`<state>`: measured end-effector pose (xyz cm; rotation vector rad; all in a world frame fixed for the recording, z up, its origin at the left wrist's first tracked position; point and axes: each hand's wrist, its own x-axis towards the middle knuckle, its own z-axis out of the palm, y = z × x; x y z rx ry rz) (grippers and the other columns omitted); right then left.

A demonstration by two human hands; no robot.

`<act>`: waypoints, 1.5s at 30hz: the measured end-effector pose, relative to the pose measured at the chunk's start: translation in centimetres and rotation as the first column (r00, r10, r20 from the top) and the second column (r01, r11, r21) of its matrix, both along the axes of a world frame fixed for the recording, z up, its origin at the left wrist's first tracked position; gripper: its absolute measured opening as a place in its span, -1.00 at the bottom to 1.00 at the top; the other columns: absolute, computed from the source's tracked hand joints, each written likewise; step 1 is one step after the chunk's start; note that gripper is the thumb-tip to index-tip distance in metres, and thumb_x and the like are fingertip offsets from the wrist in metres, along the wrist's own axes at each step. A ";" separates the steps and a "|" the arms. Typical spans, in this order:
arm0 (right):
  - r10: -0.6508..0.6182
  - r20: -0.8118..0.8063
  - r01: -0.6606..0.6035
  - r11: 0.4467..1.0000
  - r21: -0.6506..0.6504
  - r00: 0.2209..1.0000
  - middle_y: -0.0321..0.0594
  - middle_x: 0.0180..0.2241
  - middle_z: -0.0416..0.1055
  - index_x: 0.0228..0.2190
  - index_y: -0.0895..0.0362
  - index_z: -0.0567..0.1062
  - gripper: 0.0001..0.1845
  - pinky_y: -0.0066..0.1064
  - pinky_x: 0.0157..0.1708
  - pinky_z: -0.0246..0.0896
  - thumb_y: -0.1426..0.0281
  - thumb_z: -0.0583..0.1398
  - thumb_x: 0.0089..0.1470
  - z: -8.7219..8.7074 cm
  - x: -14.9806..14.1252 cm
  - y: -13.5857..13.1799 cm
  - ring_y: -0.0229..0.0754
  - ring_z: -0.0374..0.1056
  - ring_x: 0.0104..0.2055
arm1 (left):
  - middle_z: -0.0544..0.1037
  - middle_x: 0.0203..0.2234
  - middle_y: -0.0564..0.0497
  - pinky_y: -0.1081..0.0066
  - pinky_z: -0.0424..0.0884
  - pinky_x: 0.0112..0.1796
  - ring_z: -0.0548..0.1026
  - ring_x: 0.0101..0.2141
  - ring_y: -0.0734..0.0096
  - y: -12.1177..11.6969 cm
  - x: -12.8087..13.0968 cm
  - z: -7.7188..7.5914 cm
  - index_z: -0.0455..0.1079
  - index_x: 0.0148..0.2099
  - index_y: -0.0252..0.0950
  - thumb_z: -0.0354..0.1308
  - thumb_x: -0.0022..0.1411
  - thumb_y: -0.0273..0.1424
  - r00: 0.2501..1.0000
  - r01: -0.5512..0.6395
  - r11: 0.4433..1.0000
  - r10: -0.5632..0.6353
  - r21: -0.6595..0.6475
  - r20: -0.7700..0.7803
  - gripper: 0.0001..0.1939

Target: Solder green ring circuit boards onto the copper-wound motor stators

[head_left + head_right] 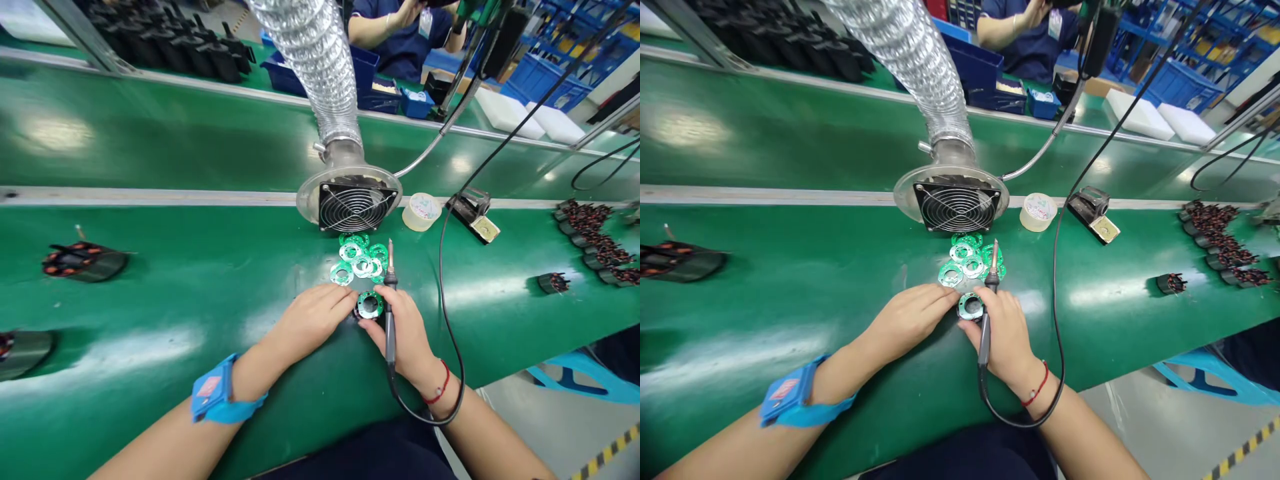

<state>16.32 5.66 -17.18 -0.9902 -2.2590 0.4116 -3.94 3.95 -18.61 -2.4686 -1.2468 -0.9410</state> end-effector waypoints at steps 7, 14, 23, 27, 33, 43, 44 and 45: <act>0.000 -0.018 0.000 1.000 -0.020 1.000 -0.04 -0.14 0.41 0.07 0.14 0.24 -0.54 -0.13 -0.18 0.32 0.28 0.20 0.20 -0.3 -0.1 -0.3 -0.03 0.34 -0.15 | 0.46 -0.47 -0.02 0.42 0.36 -0.38 0.40 -0.43 0.42 0.2 0.6 0.9 0.42 -0.27 -0.38 -0.06 0.36 -0.55 0.988 0.019 0.978 0.013 -0.207 0.154 -0.77; -0.033 -0.019 0.033 0.999 -0.016 0.999 -0.06 -0.13 0.41 0.07 0.12 0.24 -0.52 -0.14 -0.20 0.31 0.26 0.22 0.18 -0.2 -0.2 -0.3 -0.02 0.34 -0.16 | 0.40 -0.52 0.07 0.49 0.26 -0.48 0.35 -0.51 0.51 -0.1 1.9 2.1 0.33 -0.36 -0.34 0.00 0.22 -0.52 0.843 0.078 0.754 0.300 -0.653 0.447 -0.88; -0.092 -0.075 0.090 0.996 -0.027 0.993 -0.05 -0.09 0.40 0.08 0.13 0.25 -0.52 -0.17 -0.17 0.34 0.32 0.23 0.18 -0.4 0.0 -0.6 -0.04 0.35 -0.12 | 0.40 0.12 -0.08 0.12 0.41 0.06 0.38 0.13 0.24 -2.9 2.7 -0.1 0.43 0.06 -0.22 0.07 0.31 -0.42 0.711 0.202 0.758 0.322 -0.620 0.625 -0.71; -0.082 -0.088 0.079 0.996 -0.039 0.993 -0.08 -0.10 0.41 0.08 0.10 0.25 -0.51 -0.20 -0.19 0.36 0.35 0.24 0.16 -0.3 0.0 -0.5 -0.06 0.35 -0.13 | 0.29 0.21 -0.07 0.03 0.36 0.12 0.31 0.19 0.27 -3.4 3.1 -0.4 0.19 0.26 -0.12 0.05 0.29 -0.49 0.763 0.257 0.731 0.248 -0.632 0.597 -0.50; 0.037 -0.178 -0.027 0.998 0.059 0.983 -0.05 -0.03 0.39 0.11 0.11 0.19 -0.50 -0.18 -0.11 0.35 0.37 0.21 0.18 0.1 -0.3 -0.4 -0.06 0.32 -0.06 | 0.31 0.14 -0.24 0.01 0.45 0.01 0.36 0.13 0.11 -3.1 3.5 -0.5 0.05 0.13 -0.24 0.14 0.22 -0.48 0.855 0.045 0.846 0.243 -0.532 0.458 -0.52; 0.104 -0.368 -0.115 0.993 -0.009 0.924 -0.13 -0.08 0.46 0.13 0.08 0.22 -0.48 -0.27 -0.08 0.33 0.52 0.18 0.17 0.7 0.5 -0.1 -0.17 0.37 -0.09 | 0.31 0.17 0.00 0.43 0.34 0.15 0.33 0.18 0.46 -2.8 2.1 0.0 0.05 0.28 0.01 0.06 0.34 -0.52 0.709 0.400 0.702 0.170 -0.589 0.684 -0.44; 0.103 -0.398 -0.121 0.992 -0.021 0.911 -0.14 -0.08 0.46 0.14 0.08 0.21 -0.46 -0.29 -0.06 0.33 0.58 0.16 0.16 0.8 0.5 0.0 -0.19 0.37 -0.08 | 0.30 0.18 0.01 0.48 0.32 0.14 0.33 0.19 0.49 -2.7 2.0 0.1 0.05 0.29 0.04 0.04 0.35 -0.52 0.676 0.475 0.662 0.147 -0.580 0.722 -0.44; 0.111 -0.411 -0.131 0.991 -0.021 0.905 -0.15 -0.09 0.47 0.15 0.08 0.20 -0.44 -0.30 -0.06 0.33 0.61 0.15 0.15 0.8 0.6 0.0 -0.21 0.37 -0.08 | 0.30 0.18 0.02 0.52 0.32 0.13 0.33 0.18 0.51 -2.6 1.9 0.3 0.05 0.30 0.05 0.04 0.36 -0.52 0.645 0.539 0.621 0.131 -0.569 0.753 -0.44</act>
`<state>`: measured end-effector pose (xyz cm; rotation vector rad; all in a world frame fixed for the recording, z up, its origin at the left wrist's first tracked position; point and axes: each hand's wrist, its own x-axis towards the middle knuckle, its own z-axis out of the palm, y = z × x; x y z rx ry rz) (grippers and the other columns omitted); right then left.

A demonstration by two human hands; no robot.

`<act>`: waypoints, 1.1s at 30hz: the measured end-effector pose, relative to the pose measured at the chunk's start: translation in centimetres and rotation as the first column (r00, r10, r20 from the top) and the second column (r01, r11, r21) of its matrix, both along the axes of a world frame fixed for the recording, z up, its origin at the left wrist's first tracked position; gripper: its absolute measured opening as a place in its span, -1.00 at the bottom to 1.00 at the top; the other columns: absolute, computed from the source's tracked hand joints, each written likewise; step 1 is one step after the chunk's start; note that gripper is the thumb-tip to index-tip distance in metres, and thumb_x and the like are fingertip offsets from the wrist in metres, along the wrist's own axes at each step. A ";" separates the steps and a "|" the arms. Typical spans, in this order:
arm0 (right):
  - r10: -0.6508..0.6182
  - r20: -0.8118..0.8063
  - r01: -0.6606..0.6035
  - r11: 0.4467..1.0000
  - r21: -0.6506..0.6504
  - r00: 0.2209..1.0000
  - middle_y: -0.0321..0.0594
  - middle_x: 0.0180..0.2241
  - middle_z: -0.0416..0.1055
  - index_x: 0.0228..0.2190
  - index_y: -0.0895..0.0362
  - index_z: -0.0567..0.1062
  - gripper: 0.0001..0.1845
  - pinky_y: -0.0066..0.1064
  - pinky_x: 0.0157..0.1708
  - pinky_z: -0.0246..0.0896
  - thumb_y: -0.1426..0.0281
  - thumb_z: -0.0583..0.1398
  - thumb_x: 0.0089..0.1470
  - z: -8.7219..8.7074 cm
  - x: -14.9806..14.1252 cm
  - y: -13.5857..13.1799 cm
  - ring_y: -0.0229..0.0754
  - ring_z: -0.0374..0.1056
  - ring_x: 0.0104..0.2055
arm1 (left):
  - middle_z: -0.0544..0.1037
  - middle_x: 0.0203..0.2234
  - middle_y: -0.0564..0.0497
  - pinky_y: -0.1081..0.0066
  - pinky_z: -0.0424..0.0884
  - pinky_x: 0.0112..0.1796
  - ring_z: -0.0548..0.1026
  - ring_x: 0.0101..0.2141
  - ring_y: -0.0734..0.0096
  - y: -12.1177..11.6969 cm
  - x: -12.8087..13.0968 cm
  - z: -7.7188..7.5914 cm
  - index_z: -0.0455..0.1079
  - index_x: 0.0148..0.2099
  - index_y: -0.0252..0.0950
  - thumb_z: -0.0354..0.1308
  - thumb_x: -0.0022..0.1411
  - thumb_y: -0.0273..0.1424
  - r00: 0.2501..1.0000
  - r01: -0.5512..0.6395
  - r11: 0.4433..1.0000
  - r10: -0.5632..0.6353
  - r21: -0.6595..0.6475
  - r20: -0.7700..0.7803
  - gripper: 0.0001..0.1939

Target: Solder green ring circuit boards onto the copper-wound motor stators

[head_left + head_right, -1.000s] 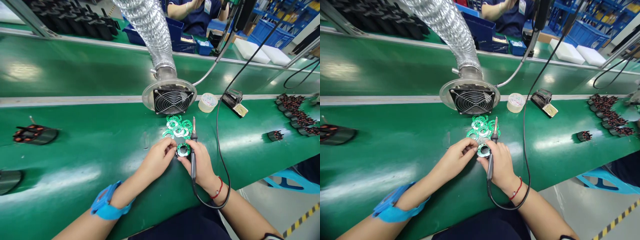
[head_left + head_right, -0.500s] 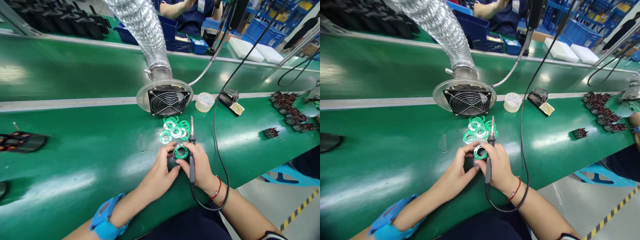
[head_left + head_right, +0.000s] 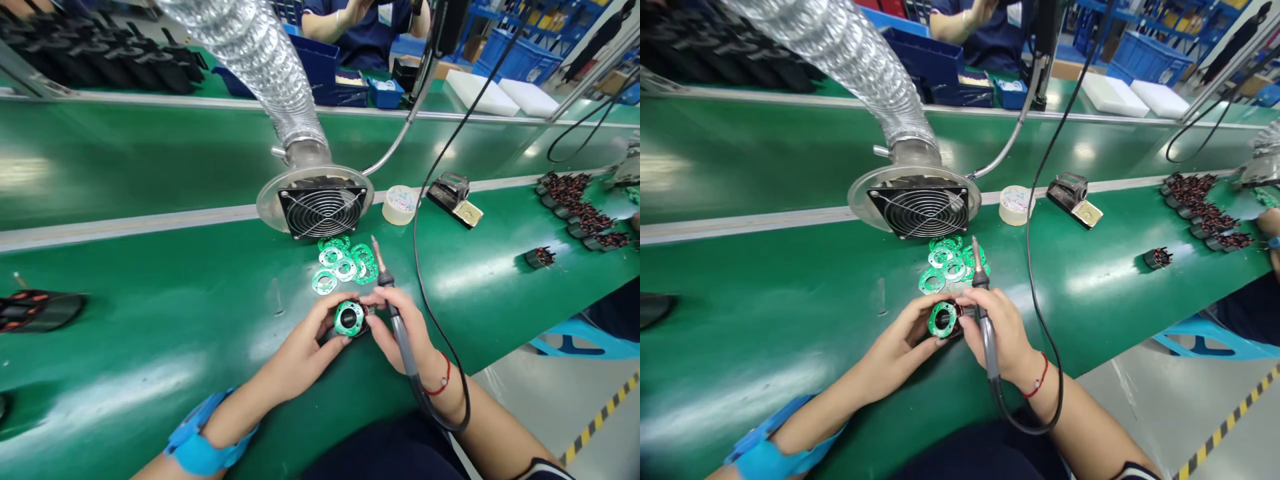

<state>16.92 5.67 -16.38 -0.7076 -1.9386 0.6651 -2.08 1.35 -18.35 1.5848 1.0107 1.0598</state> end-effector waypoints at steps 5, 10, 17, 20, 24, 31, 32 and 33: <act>0.082 0.010 -0.082 0.996 0.036 0.997 -0.17 -0.19 0.50 0.09 0.13 0.26 -0.52 -0.37 -0.12 0.32 0.60 0.16 0.16 0.3 0.0 0.4 -0.25 0.39 -0.18 | 0.35 0.16 0.06 0.62 0.34 0.07 0.39 0.13 0.53 0.1 0.0 0.2 0.12 0.29 0.09 0.15 0.30 -0.51 0.987 0.119 0.990 -0.111 -0.071 0.113 -0.39; 0.090 0.044 -0.093 0.993 0.066 0.995 -0.16 -0.21 0.51 0.04 0.17 0.29 -0.63 -0.40 -0.21 0.30 0.55 0.15 0.21 0.4 0.2 0.4 -0.26 0.35 -0.27 | 0.34 0.19 0.05 0.57 0.38 0.06 0.41 0.12 0.50 -0.2 -0.6 0.1 0.06 0.33 0.11 0.12 0.33 -0.48 0.982 0.178 0.982 -0.173 -0.070 0.070 -0.37; 0.017 0.091 -0.023 0.998 0.066 0.996 -0.19 -0.28 0.49 0.03 0.17 0.29 -0.65 -0.39 -0.22 0.30 0.54 0.14 0.22 0.4 0.0 0.3 -0.25 0.35 -0.29 | 0.34 0.12 -0.08 0.37 0.34 0.12 0.33 0.13 0.37 0.0 -0.8 0.6 0.09 0.29 -0.15 0.10 0.33 -0.43 0.933 0.080 0.985 -0.019 0.154 -0.361 -0.47; 0.006 0.068 -0.008 1.000 0.027 0.998 -0.20 -0.27 0.47 0.04 0.14 0.28 -0.64 -0.38 -0.15 0.33 0.53 0.15 0.22 0.3 0.0 0.4 -0.25 0.38 -0.23 | 0.33 0.08 -0.09 0.45 0.26 0.10 0.28 0.11 0.44 0.3 -0.5 1.2 0.13 0.24 -0.28 0.05 0.33 -0.51 0.891 0.058 0.946 0.096 0.320 -0.444 -0.54; 0.007 -0.024 -0.009 0.993 -0.114 1.000 -0.24 -0.23 0.46 0.08 0.07 0.26 -0.57 -0.44 -0.07 0.34 0.52 0.17 0.21 -0.1 0.0 0.1 -0.30 0.41 -0.18 | 0.32 0.07 -0.16 0.38 0.19 0.11 0.23 0.10 0.35 0.4 -0.4 1.5 0.15 0.20 -0.40 0.06 0.30 -0.59 0.845 0.064 0.887 0.196 0.457 -0.498 -0.57; 0.041 -0.170 -0.107 0.909 -0.403 0.985 -0.34 -0.34 0.41 0.05 0.07 0.25 -0.60 -0.53 -0.21 0.34 0.51 0.15 0.19 -0.1 -0.4 -0.1 -0.38 0.38 -0.31 | 0.33 0.06 -0.24 0.23 0.23 0.08 0.26 0.07 0.16 0.2 -0.2 1.3 0.19 0.16 -0.44 0.10 0.27 -0.61 0.771 0.044 0.822 0.334 0.568 -0.543 -0.58; 0.044 -0.179 -0.118 0.897 -0.425 0.983 -0.33 -0.35 0.40 0.04 0.08 0.25 -0.62 -0.52 -0.22 0.34 0.50 0.14 0.19 0.0 -0.4 -0.1 -0.37 0.37 -0.32 | 0.33 0.06 -0.24 0.21 0.24 0.06 0.27 0.06 0.15 0.2 -0.1 1.3 0.19 0.16 -0.44 0.11 0.27 -0.61 0.766 0.048 0.818 0.338 0.573 -0.547 -0.58; 0.049 -0.186 -0.128 0.885 -0.447 0.981 -0.32 -0.35 0.38 0.03 0.09 0.25 -0.63 -0.50 -0.23 0.34 0.48 0.13 0.20 0.0 -0.4 -0.1 -0.37 0.36 -0.32 | 0.34 0.06 -0.25 0.20 0.26 0.05 0.27 0.05 0.14 0.2 -0.1 1.3 0.19 0.16 -0.44 0.11 0.26 -0.61 0.761 0.058 0.812 0.340 0.580 -0.552 -0.58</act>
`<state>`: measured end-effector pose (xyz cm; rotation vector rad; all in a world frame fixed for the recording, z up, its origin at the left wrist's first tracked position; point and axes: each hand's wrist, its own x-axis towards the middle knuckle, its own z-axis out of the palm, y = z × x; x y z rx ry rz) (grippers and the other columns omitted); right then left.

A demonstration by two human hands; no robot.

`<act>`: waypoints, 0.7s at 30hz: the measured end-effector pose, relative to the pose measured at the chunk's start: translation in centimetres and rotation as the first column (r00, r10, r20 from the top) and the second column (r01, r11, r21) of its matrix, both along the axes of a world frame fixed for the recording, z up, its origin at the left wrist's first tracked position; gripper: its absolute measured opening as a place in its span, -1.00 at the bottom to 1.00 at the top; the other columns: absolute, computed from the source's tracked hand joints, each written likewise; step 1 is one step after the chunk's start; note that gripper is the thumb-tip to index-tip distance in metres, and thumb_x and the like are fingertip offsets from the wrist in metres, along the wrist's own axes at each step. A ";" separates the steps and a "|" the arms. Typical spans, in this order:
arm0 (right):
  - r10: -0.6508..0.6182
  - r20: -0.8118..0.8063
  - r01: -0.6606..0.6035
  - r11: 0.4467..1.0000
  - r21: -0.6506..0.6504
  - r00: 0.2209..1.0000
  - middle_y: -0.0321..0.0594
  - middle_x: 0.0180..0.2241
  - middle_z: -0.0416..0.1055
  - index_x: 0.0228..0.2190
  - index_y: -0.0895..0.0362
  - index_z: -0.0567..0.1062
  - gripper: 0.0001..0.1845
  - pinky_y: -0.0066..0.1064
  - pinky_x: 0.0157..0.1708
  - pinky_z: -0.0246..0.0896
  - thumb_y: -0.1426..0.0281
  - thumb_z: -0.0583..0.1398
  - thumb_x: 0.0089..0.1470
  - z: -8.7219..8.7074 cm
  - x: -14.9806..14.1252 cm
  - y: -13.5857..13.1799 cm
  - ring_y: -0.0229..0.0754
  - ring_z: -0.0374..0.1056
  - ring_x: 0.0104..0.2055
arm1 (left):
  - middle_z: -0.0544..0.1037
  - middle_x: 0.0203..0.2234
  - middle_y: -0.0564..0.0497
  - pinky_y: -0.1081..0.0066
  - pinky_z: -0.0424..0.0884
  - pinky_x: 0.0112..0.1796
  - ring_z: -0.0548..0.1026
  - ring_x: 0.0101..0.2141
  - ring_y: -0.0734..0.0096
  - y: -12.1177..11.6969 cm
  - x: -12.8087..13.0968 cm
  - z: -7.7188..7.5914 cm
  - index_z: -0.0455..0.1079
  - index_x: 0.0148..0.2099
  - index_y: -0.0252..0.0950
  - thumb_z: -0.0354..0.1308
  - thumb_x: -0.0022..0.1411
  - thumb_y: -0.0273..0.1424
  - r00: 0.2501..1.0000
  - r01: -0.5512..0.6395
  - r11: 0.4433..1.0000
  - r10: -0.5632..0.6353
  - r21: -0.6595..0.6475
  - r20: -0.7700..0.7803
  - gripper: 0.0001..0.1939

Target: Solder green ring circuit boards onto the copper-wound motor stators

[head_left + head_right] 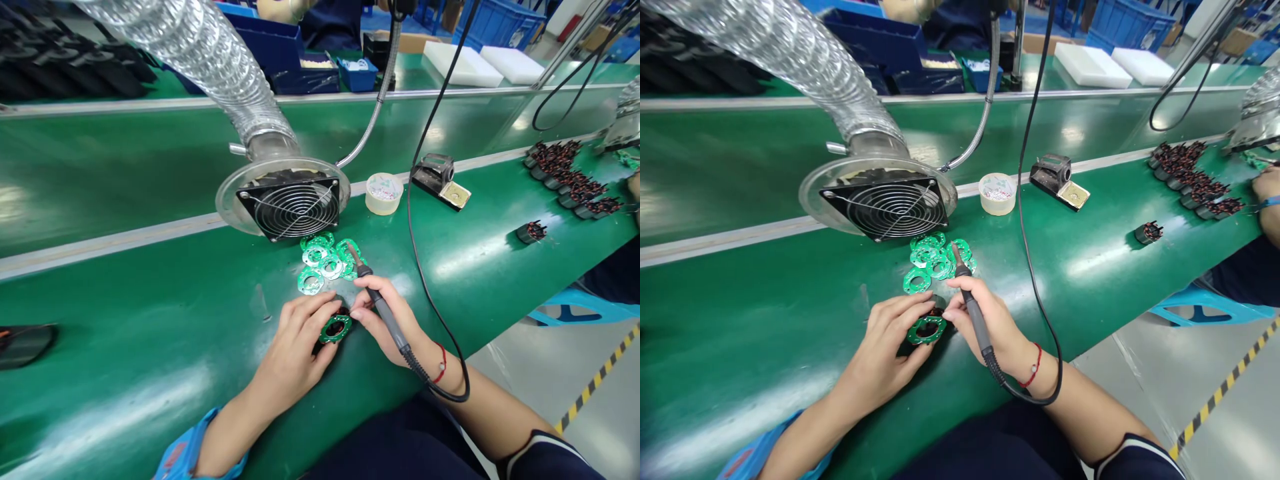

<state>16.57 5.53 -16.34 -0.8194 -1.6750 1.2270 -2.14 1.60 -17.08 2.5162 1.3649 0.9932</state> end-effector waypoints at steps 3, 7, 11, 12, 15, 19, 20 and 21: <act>0.047 0.000 -0.046 0.996 -0.075 0.999 -0.32 -0.35 0.32 0.04 0.10 0.23 -0.64 -0.50 -0.27 0.32 0.47 0.11 0.20 -0.1 0.1 0.0 -0.38 0.31 -0.34 | 0.35 0.05 -0.28 0.17 0.30 0.02 0.29 0.03 0.09 0.0 0.1 0.0 0.19 0.16 -0.44 0.11 0.23 -0.65 0.997 0.030 0.997 -0.025 0.068 -0.067 -0.55; 0.177 0.001 -0.174 0.967 -0.184 0.984 -0.32 -0.32 0.25 0.06 0.10 0.17 -0.62 -0.54 -0.39 0.28 0.48 0.06 0.22 -0.7 0.3 0.1 -0.42 0.24 -0.43 | 0.39 0.00 -0.31 0.12 0.31 -0.03 0.29 0.00 -0.01 0.0 0.1 -0.2 0.22 0.15 -0.47 0.11 0.19 -0.70 0.977 0.075 0.978 -0.033 0.197 -0.212 -0.53; 0.103 -0.042 -0.110 0.971 -0.211 0.994 -0.34 -0.35 0.27 0.05 0.10 0.19 -0.62 -0.54 -0.41 0.29 0.45 0.08 0.21 -0.6 -0.1 0.2 -0.43 0.27 -0.46 | 0.37 0.02 -0.29 0.15 0.31 0.00 0.29 0.02 0.05 0.0 0.2 -0.3 0.20 0.16 -0.45 0.10 0.22 -0.67 0.992 0.030 0.994 -0.017 0.107 -0.127 -0.54; 0.054 -0.054 -0.064 0.977 -0.205 0.997 -0.34 -0.36 0.29 0.05 0.11 0.20 -0.63 -0.53 -0.39 0.30 0.43 0.08 0.21 -0.5 -0.2 0.3 -0.42 0.30 -0.45 | 0.36 0.03 -0.29 0.16 0.30 0.01 0.29 0.03 0.07 0.0 0.3 -0.2 0.19 0.16 -0.44 0.11 0.22 -0.66 0.996 0.006 0.997 0.000 0.081 -0.085 -0.54; -0.030 -0.033 0.024 0.988 -0.155 0.999 -0.34 -0.39 0.31 0.05 0.12 0.21 -0.62 -0.48 -0.31 0.32 0.43 0.08 0.19 0.0 -0.4 0.1 -0.38 0.33 -0.39 | 0.35 0.04 -0.27 0.15 0.29 0.03 0.29 0.04 0.09 0.0 0.5 -0.2 0.17 0.17 -0.40 0.12 0.24 -0.62 0.998 -0.054 0.996 0.056 0.074 -0.027 -0.53; 0.014 -0.014 -0.016 0.989 -0.145 1.000 -0.32 -0.36 0.34 0.06 0.13 0.21 -0.56 -0.46 -0.30 0.33 0.43 0.13 0.15 0.2 -0.2 0.0 -0.36 0.33 -0.37 | 0.37 0.02 -0.27 0.13 0.30 0.02 0.31 0.04 0.07 0.0 0.4 -0.2 0.18 0.18 -0.37 0.13 0.22 -0.64 0.997 -0.055 0.991 0.062 0.123 -0.050 -0.51; 0.027 -0.016 -0.029 0.988 -0.151 1.000 -0.32 -0.36 0.34 0.07 0.13 0.21 -0.55 -0.45 -0.29 0.33 0.43 0.14 0.14 0.1 -0.2 0.0 -0.36 0.32 -0.37 | 0.37 0.02 -0.27 0.12 0.30 0.02 0.31 0.04 0.06 0.0 0.3 -0.3 0.17 0.19 -0.36 0.14 0.21 -0.65 0.996 -0.046 0.989 0.056 0.143 -0.064 -0.49; 0.032 -0.017 -0.034 0.987 -0.156 0.999 -0.32 -0.36 0.34 0.07 0.13 0.21 -0.54 -0.45 -0.29 0.33 0.43 0.15 0.13 0.1 -0.1 0.0 -0.36 0.32 -0.38 | 0.37 0.02 -0.27 0.11 0.31 0.01 0.31 0.04 0.05 -0.1 0.2 -0.3 0.16 0.21 -0.36 0.14 0.20 -0.67 0.996 -0.037 0.987 0.050 0.159 -0.079 -0.46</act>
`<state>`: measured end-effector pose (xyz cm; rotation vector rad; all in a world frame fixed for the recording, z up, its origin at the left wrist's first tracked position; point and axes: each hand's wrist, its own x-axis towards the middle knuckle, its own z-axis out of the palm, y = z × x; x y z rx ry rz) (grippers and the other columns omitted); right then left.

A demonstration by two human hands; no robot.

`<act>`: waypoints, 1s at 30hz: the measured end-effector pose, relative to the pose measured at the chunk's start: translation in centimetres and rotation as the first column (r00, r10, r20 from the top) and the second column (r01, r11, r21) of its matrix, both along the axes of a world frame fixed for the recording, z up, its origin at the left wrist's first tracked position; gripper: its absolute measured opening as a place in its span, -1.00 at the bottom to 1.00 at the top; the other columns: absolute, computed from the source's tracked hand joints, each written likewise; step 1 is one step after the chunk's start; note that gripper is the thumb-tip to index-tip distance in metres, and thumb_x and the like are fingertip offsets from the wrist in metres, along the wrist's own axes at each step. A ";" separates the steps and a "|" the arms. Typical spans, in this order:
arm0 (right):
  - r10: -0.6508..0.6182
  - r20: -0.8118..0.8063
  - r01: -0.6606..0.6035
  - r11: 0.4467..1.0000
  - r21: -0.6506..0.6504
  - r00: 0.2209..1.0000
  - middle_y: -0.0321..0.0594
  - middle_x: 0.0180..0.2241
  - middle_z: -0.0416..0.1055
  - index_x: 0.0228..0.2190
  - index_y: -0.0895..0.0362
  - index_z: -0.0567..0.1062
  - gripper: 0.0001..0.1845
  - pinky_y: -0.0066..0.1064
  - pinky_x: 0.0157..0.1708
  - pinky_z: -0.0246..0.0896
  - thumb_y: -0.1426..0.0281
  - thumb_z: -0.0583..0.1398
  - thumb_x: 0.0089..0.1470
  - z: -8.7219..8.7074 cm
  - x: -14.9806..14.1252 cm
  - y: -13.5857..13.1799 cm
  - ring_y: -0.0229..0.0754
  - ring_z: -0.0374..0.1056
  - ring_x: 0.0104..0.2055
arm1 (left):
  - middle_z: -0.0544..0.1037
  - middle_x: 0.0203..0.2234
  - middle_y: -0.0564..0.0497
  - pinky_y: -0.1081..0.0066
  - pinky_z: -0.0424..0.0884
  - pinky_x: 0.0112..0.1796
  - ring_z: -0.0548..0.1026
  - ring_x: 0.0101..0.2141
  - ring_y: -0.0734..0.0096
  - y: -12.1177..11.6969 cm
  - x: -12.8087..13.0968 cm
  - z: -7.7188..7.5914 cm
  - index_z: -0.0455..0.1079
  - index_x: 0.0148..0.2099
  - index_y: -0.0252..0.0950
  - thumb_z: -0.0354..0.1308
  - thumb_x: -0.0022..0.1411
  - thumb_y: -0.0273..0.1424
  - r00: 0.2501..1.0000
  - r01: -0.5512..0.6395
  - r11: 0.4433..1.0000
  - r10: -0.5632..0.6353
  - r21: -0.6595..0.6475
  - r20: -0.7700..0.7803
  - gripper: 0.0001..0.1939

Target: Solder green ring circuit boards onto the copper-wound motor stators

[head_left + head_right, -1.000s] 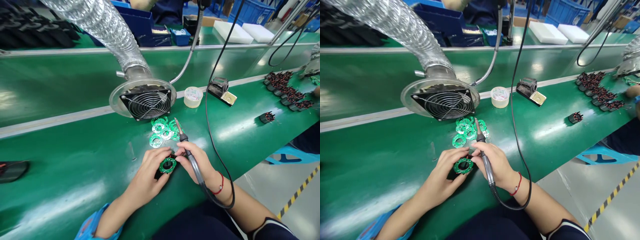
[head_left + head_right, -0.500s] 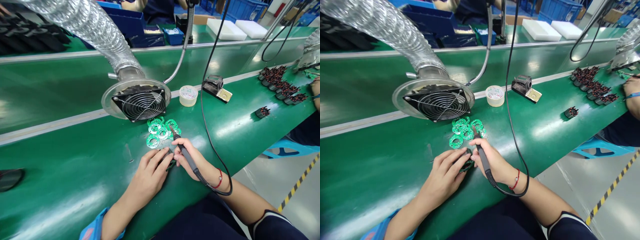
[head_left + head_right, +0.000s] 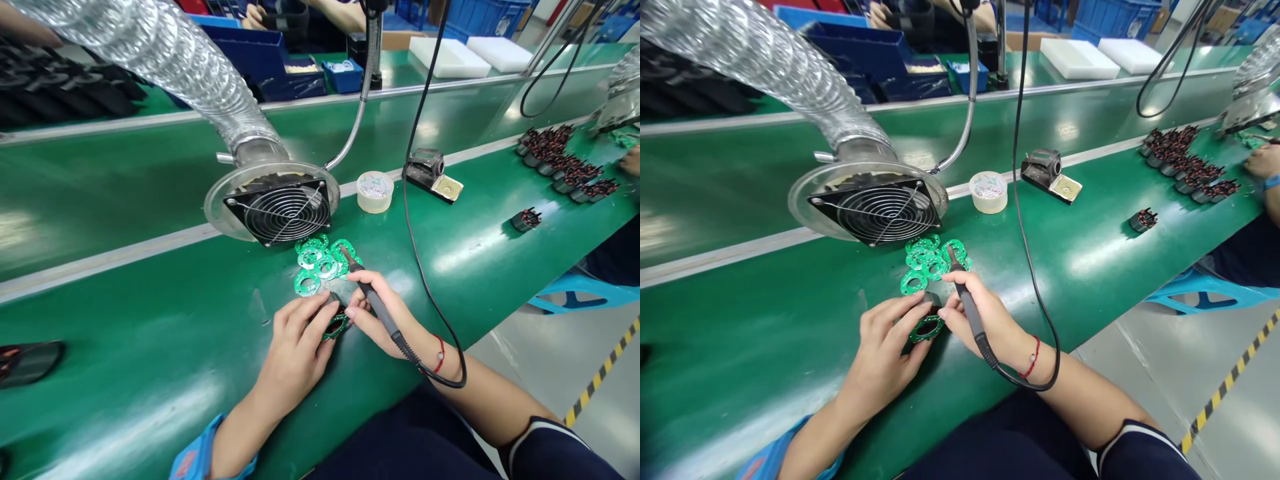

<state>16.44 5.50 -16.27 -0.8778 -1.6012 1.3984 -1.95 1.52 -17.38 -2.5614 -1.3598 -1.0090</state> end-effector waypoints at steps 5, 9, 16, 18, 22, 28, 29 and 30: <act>0.023 -0.030 -0.025 0.998 -0.059 0.999 -0.33 -0.37 0.34 0.04 0.12 0.22 -0.54 -0.44 -0.29 0.32 0.43 0.16 0.11 0.0 0.0 0.1 -0.37 0.31 -0.38 | 0.38 0.02 -0.27 0.10 0.33 0.00 0.29 0.04 0.02 0.0 -0.4 0.2 0.10 0.30 -0.32 0.15 0.17 -0.71 0.997 0.029 0.997 -0.024 0.070 -0.072 -0.31; 0.050 -0.076 -0.061 0.987 -0.147 0.996 -0.36 -0.40 0.31 0.03 0.13 0.21 -0.54 -0.48 -0.34 0.29 0.45 0.16 0.08 0.0 0.0 0.3 -0.39 0.30 -0.41 | 0.43 0.00 -0.20 0.14 0.35 -0.01 0.30 0.05 0.05 0.1 -0.5 0.5 0.08 0.34 -0.24 0.15 0.19 -0.68 0.993 0.039 0.994 -0.028 0.098 -0.112 -0.28; 0.096 -0.031 -0.100 0.978 -0.182 0.995 -0.42 -0.45 0.27 0.01 0.14 0.18 -0.52 -0.51 -0.41 0.24 0.50 0.11 0.02 -0.4 0.1 0.4 -0.39 0.26 -0.48 | 0.47 -0.01 -0.29 0.11 0.32 0.02 0.28 0.12 -0.01 0.0 -0.9 0.2 -0.02 0.39 -0.40 0.16 0.13 -0.75 0.987 0.123 0.989 -0.112 0.085 -0.117 -0.18; 0.042 0.103 -0.047 0.998 0.042 0.994 -0.40 -0.43 0.30 0.02 0.13 0.22 -0.53 -0.51 -0.37 0.25 0.54 0.09 0.04 -0.6 0.1 0.3 -0.38 0.26 -0.45 | 0.48 -0.01 -0.30 0.11 0.32 0.01 0.26 0.15 -0.03 0.0 -0.9 0.0 -0.01 0.37 -0.41 0.14 0.12 -0.77 0.982 0.148 0.986 -0.136 0.081 -0.134 -0.19; -0.106 0.177 0.032 0.925 0.378 0.978 -0.28 -0.32 0.39 0.06 0.14 0.25 -0.59 -0.45 -0.22 0.32 0.52 0.08 0.17 -0.8 -0.1 -0.1 -0.33 0.35 -0.32 | 0.47 0.00 -0.23 0.12 0.34 -0.02 0.32 0.08 0.07 0.1 -0.5 -0.1 0.08 0.30 -0.28 0.10 0.19 -0.69 0.998 0.063 0.998 -0.062 0.023 -0.019 -0.34; -0.258 0.073 0.186 0.840 0.510 0.963 -0.17 -0.17 0.46 0.14 0.09 0.20 -0.51 -0.39 -0.11 0.39 0.53 0.12 0.20 -0.5 -0.4 -0.8 -0.27 0.44 -0.16 | 0.43 0.01 -0.19 0.15 0.36 -0.04 0.36 0.01 0.16 0.0 0.2 0.0 0.16 0.18 -0.29 0.15 0.28 -0.48 0.972 -0.098 0.985 0.125 -0.143 0.201 -0.55; -0.273 0.092 0.180 0.815 0.551 0.958 -0.15 -0.14 0.47 0.14 0.09 0.20 -0.51 -0.35 -0.09 0.40 0.54 0.12 0.20 -0.4 -0.4 -0.9 -0.24 0.44 -0.13 | 0.43 0.01 -0.18 0.16 0.36 -0.03 0.36 0.01 0.17 0.0 0.3 0.0 0.16 0.18 -0.29 0.15 0.28 -0.47 0.967 -0.110 0.982 0.142 -0.154 0.212 -0.55; -0.287 0.109 0.172 0.792 0.586 0.952 -0.13 -0.12 0.48 0.14 0.09 0.20 -0.50 -0.32 -0.07 0.40 0.54 0.12 0.20 -0.3 -0.4 -1.0 -0.21 0.44 -0.10 | 0.43 0.01 -0.17 0.17 0.36 -0.03 0.36 0.01 0.18 0.0 0.3 0.0 0.16 0.18 -0.29 0.15 0.28 -0.46 0.964 -0.118 0.980 0.152 -0.159 0.220 -0.55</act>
